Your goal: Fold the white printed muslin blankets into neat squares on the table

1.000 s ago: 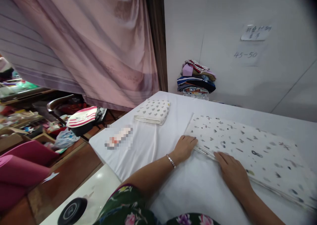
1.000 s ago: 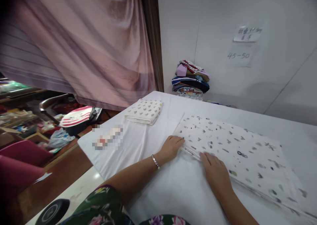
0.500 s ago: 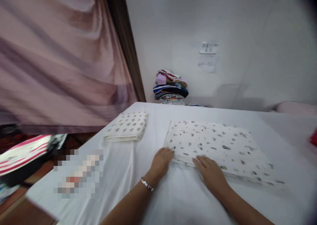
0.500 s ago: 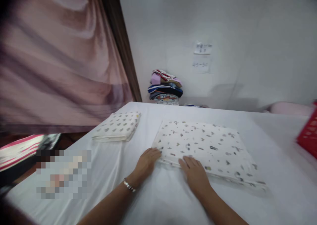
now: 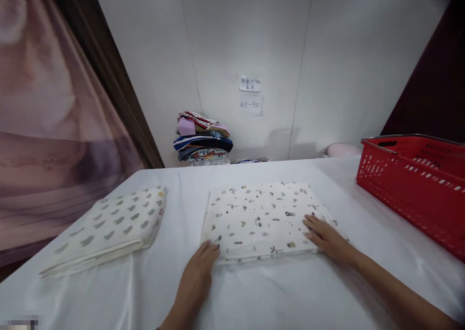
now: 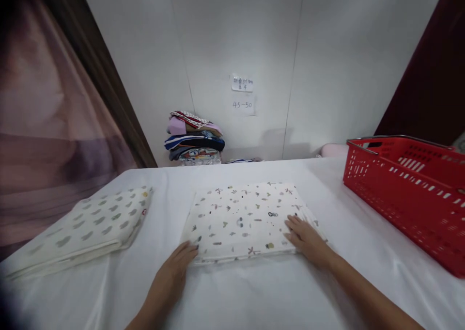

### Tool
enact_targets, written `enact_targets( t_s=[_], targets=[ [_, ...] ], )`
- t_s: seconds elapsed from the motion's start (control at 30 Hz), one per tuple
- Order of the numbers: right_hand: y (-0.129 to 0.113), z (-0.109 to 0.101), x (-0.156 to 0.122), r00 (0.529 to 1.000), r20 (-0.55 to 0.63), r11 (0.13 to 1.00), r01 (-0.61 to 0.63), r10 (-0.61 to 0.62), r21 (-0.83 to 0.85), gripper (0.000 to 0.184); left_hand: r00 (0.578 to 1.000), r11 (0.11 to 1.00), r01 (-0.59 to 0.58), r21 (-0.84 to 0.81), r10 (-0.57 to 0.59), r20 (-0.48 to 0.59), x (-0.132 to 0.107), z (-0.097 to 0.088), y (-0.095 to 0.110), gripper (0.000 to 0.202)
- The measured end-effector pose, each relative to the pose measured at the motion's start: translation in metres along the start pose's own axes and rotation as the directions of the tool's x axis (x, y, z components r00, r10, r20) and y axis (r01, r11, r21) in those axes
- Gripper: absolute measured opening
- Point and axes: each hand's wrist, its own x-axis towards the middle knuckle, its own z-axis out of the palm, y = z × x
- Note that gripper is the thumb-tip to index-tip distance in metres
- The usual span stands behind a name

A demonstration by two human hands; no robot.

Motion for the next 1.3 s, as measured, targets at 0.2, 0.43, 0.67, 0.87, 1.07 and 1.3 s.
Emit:
enact_targets(
  t_s=[0.2,0.43,0.67,0.87,1.07,1.3],
  targets=[
    [0.018,-0.005,0.023,0.995,-0.103,0.998,0.012,-0.019,-0.069,0.052,0.999,0.999,-0.029,0.044,0.030,-0.019,0.002,-0.006,0.002,0.045],
    [0.065,0.015,0.060,0.990,-0.127,0.967,-0.083,0.053,-0.239,0.055,0.999,1.000,-0.001,0.015,0.000,0.039,0.002,-0.009,0.004,0.047],
    [0.049,0.001,0.022,0.990,-0.131,0.979,0.033,-0.060,-0.200,0.050,0.999,1.000,0.019,-0.010,-0.019,0.026,0.001,-0.007,0.005,0.048],
    [0.017,0.002,-0.036,0.943,-0.008,0.932,0.328,-0.333,-0.154,0.059,0.999,0.999,0.026,-0.035,-0.027,-0.023,0.009,-0.016,0.003,0.052],
    [0.041,0.008,-0.039,0.950,-0.034,0.937,0.300,-0.311,-0.177,0.056,0.998,0.998,0.067,0.001,-0.067,-0.017,0.017,-0.024,0.004,0.054],
    [0.056,0.000,-0.041,0.962,-0.144,0.954,0.194,-0.230,-0.227,0.048,0.993,0.995,0.096,-0.031,-0.093,0.076,0.028,-0.038,-0.002,0.055]
  ],
)
